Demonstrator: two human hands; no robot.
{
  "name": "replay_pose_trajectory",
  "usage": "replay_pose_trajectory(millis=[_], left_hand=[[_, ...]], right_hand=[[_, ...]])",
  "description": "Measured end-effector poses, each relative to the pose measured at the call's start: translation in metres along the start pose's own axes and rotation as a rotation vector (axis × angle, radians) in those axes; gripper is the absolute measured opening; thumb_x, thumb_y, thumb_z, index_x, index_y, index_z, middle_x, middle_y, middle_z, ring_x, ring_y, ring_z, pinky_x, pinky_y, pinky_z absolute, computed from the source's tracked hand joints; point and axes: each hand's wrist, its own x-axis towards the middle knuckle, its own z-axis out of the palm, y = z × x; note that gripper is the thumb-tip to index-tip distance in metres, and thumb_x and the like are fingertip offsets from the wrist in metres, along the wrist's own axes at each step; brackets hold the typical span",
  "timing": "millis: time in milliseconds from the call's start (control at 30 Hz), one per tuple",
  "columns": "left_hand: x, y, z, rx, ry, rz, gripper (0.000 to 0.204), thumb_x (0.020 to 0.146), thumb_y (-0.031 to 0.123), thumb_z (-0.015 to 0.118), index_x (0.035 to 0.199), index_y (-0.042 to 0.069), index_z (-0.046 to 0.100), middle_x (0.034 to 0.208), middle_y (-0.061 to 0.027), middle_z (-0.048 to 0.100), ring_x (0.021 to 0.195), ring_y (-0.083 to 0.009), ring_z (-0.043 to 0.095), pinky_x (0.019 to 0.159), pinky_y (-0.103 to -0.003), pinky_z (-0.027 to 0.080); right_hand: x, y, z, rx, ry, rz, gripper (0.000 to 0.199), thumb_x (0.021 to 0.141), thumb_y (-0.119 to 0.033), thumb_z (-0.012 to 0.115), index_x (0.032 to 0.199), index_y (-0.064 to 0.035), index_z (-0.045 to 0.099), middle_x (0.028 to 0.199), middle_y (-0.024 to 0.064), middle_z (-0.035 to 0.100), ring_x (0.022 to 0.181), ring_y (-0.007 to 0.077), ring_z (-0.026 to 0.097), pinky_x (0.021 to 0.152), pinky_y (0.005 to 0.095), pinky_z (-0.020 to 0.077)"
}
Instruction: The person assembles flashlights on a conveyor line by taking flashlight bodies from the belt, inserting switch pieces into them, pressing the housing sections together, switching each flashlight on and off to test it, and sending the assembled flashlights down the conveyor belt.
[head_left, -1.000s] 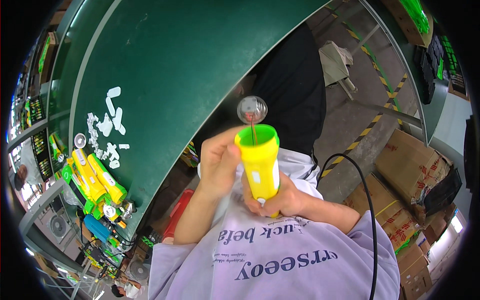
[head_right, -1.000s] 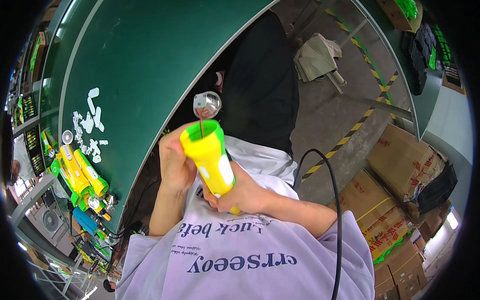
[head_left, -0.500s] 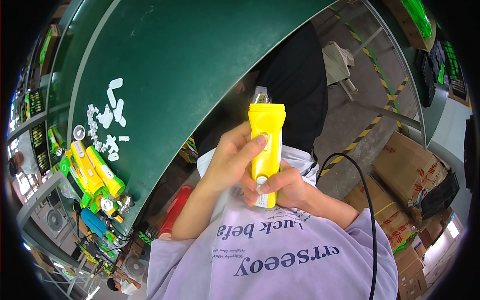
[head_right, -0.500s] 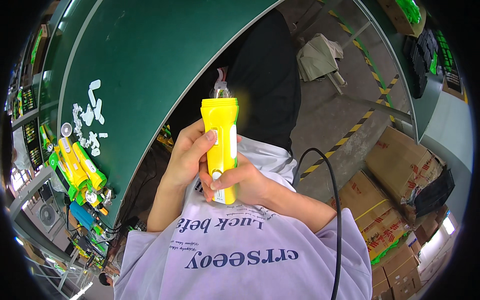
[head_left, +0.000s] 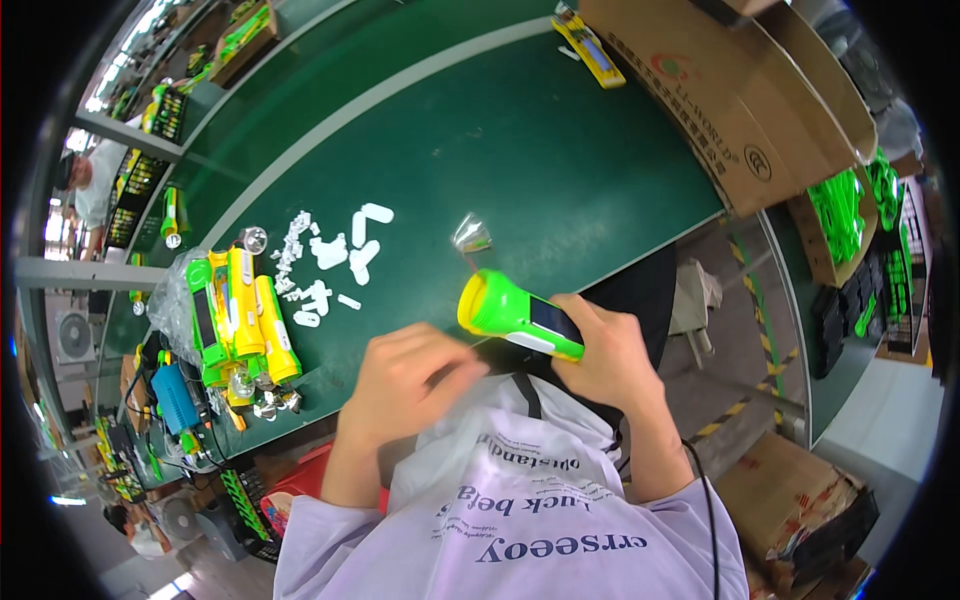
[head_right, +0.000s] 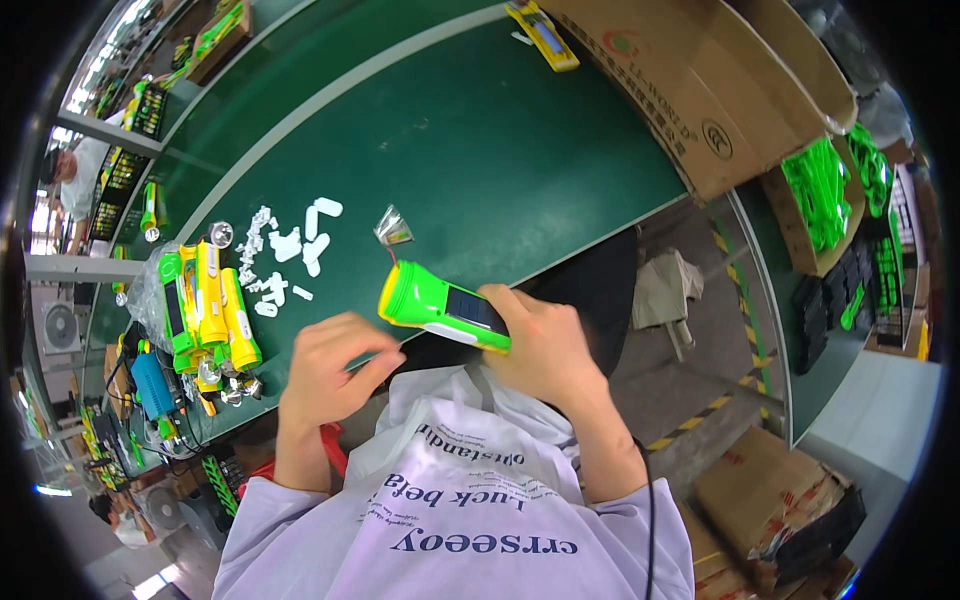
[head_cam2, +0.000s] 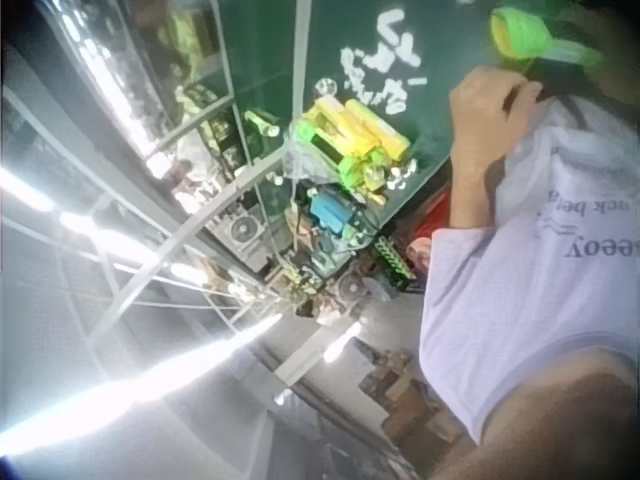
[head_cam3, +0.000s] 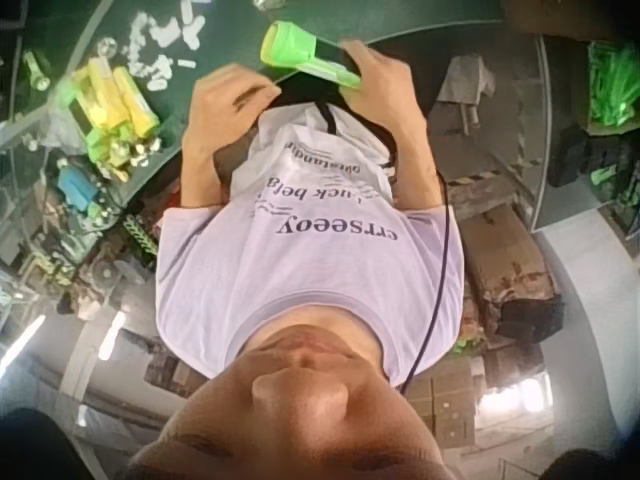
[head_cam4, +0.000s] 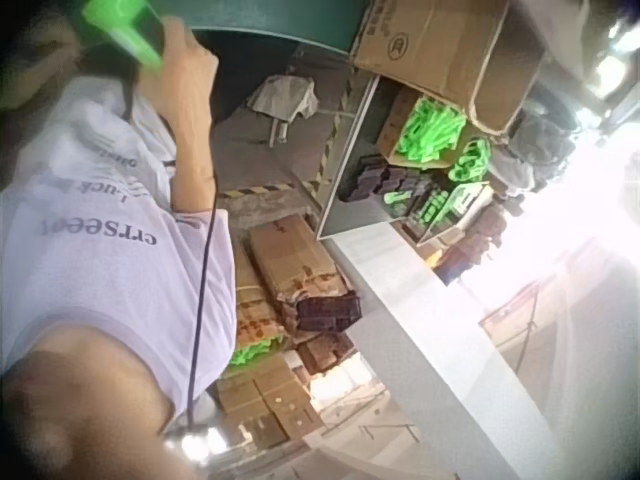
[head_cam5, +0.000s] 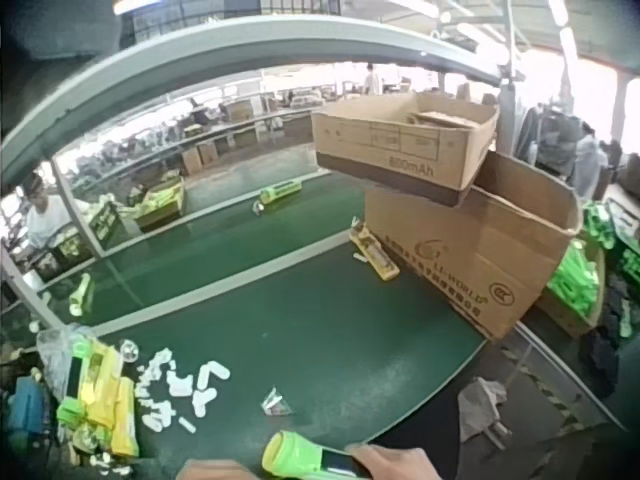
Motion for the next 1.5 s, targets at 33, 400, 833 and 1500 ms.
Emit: replay_pose_trajectory(millis=[33, 400, 833, 1500], left_hand=[[-0.01, -0.005, -0.017, -0.074, -0.038, 0.084, 0.021, 0.079, 0.02, 0.074, 0.088, 0.002, 0.07, 0.083, -0.0099, 0.07, 0.076, -0.0284, 0.067, 0.067, -0.036, 0.051], [0.036, 0.001, -0.042, 0.372, -0.353, -0.031, 0.061, 0.078, 0.037, 0.075, 0.123, 0.0, 0.054, 0.105, -0.0186, 0.066, 0.1, -0.0341, 0.064, 0.087, -0.041, 0.05], [0.158, -0.292, -0.231, 0.411, 0.499, -0.806, 0.065, 0.081, 0.06, 0.062, 0.089, -0.004, 0.072, 0.088, -0.0235, 0.07, 0.084, -0.038, 0.069, 0.078, -0.044, 0.052], [0.567, -0.361, -0.188, 0.751, 0.341, -0.391, 0.093, 0.079, 0.067, 0.065, 0.14, 0.002, 0.04, 0.141, -0.0198, 0.049, 0.132, -0.0353, 0.046, 0.106, -0.055, 0.038]], right_hand=[[0.006, 0.003, -0.003, -0.123, -0.026, -0.052, 0.045, 0.066, -0.004, 0.069, 0.11, -0.0105, 0.061, 0.078, 0.0107, 0.063, 0.067, 0.0286, 0.064, 0.06, 0.0397, 0.0516], [0.065, -0.043, -0.023, -0.354, 0.031, -0.44, 0.061, 0.062, 0.002, 0.069, 0.122, -0.0112, 0.062, 0.106, 0.0116, 0.057, 0.101, 0.0304, 0.056, 0.089, 0.0457, 0.044], [0.069, 0.067, 0.039, -0.256, 0.473, -0.162, 0.027, 0.07, -0.001, 0.067, 0.097, -0.0039, 0.063, 0.1, 0.0131, 0.064, 0.095, 0.033, 0.059, 0.084, 0.042, 0.0437], [0.078, 0.069, 0.034, -0.243, 0.469, -0.098, 0.015, 0.066, -0.001, 0.061, 0.08, -0.0025, 0.067, 0.087, 0.0131, 0.068, 0.082, 0.0314, 0.066, 0.077, 0.0429, 0.0511]])
